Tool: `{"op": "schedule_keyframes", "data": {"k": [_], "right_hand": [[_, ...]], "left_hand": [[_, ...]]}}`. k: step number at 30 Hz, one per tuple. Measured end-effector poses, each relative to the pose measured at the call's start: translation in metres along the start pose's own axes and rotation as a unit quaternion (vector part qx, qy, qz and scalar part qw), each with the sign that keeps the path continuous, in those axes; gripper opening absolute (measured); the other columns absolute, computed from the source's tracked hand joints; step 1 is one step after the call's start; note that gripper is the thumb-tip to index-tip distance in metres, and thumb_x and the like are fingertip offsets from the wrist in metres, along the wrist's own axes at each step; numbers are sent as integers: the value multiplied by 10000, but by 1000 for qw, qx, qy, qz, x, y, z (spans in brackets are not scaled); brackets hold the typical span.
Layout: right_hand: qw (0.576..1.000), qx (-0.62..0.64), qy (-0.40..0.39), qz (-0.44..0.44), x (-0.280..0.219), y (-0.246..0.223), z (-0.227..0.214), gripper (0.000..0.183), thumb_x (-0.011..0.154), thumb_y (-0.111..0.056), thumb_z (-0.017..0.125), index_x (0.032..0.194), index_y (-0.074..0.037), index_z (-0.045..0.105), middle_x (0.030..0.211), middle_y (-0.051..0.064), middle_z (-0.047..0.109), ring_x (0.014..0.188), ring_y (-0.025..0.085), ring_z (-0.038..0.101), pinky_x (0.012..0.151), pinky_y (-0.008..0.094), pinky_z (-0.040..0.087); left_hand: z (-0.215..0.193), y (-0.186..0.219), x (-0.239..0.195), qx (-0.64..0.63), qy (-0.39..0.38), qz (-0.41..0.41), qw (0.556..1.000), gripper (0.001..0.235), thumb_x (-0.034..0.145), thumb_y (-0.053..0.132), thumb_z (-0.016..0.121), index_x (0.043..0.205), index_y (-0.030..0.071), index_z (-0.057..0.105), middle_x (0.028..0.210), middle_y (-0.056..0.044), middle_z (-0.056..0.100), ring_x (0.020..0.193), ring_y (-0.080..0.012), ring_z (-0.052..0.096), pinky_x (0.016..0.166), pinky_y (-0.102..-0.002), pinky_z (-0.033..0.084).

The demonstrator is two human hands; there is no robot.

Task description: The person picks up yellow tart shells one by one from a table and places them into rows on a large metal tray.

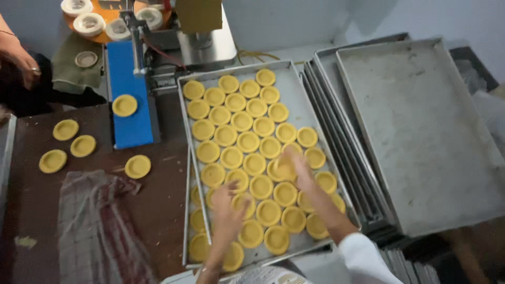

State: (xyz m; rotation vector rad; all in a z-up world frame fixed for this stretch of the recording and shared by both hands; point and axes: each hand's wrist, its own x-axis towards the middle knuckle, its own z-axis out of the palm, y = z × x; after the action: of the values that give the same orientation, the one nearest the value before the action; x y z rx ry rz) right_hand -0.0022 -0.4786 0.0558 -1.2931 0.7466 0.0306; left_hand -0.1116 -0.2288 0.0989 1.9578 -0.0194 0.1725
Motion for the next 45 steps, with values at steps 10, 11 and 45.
{"op": "schedule_keyframes", "data": {"k": [10,11,45], "right_hand": [[957,-117,23,-264,144,-92,-3,504,1002,-452,494,1201,-41,708,1223,108,708,1130,190,648,968,305,512],[900,-206,3,-383,138,-86,-8,479,1044,-366,449,1333,-14,595,1401,154,544,1304,250,500,1076,356,410],[847,-235,-340,-333,-337,101,204,1204,781,-335,851,1620,-105,20,1694,164,21,1503,456,103,1114,622,260]], "left_hand": [[-61,4,-11,-61,65,-399,913,370,907,248,671,1263,149,671,1196,-22,717,1047,-189,682,902,-353,518],[-65,12,-7,-74,73,-434,895,355,954,236,621,1291,126,644,1223,-57,669,1086,-225,638,926,-401,507],[-178,-131,-73,-488,123,-257,825,392,872,73,764,1241,104,633,1020,-19,672,920,-102,646,759,-237,553]]}}
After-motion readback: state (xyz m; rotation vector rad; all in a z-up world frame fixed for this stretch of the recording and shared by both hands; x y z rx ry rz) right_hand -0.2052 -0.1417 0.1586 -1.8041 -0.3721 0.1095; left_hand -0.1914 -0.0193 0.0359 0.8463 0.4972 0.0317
